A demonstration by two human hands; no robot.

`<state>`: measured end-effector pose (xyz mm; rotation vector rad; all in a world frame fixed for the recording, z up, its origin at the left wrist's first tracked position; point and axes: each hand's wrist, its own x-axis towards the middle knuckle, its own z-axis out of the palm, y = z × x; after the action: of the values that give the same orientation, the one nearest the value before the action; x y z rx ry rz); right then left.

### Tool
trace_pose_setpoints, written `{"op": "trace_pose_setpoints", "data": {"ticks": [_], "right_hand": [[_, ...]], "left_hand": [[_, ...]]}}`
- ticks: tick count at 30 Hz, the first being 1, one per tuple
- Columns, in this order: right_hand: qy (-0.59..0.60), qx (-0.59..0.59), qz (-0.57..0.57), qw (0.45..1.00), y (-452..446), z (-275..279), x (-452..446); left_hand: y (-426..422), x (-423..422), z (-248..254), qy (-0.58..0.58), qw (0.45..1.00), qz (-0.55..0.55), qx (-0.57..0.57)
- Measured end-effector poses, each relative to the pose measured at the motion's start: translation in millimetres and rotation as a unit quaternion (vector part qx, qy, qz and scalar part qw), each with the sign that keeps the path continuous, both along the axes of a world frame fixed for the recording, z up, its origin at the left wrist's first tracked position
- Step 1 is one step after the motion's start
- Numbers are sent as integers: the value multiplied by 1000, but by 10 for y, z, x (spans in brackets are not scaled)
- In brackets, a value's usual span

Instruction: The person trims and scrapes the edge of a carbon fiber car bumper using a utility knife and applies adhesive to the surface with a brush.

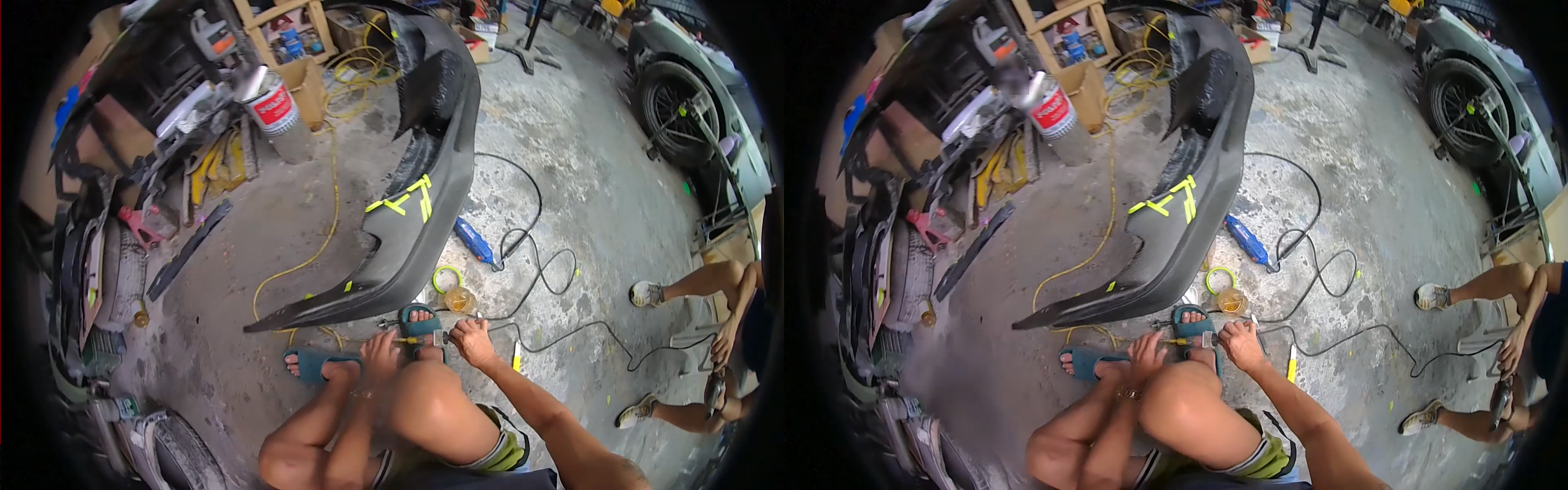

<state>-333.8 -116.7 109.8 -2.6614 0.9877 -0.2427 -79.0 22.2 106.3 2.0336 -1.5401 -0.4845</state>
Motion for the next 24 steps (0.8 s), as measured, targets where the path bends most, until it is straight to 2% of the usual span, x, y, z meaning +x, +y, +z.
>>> {"op": "trace_pose_setpoints", "data": {"ticks": [4, 6, 10, 12, 14, 17, 18, 19, 21, 24], "right_hand": [[10, -21, -25, 999, 73, 62, 60], [13, -19, -38, 999, 81, 26, 96], [24, -29, -58, 998, 107, -18, 96], [24, -34, -74, 996, 104, -57, 133], [9, -16, -85, 996, 124, -43, 145], [38, -49, -105, 992, 165, -272, -3], [45, -45, -114, 991, 200, -326, -88], [69, -38, -119, 990, 252, -370, -163], [114, -4, -124, 986, 384, -460, -309], [108, -1, -115, 987, 651, -595, -584]], "left_hand": [[411, 298, 505, 15, 999, 0, 28], [505, 367, 898, 125, 989, 7, 81], [769, 398, 1475, 66, 987, -54, 134], [917, 391, 1659, 1, 985, -91, 145], [1039, 362, 1887, 10, 981, -73, 178], [1180, 299, 2177, 55, 973, -51, 220], [1222, 302, 2250, 86, 970, -32, 227], [1315, 301, 2285, 25, 970, -28, 239], [1444, 367, 2301, 24, 968, -39, 245], [1528, 416, 2349, 11, 967, -63, 248]]}}
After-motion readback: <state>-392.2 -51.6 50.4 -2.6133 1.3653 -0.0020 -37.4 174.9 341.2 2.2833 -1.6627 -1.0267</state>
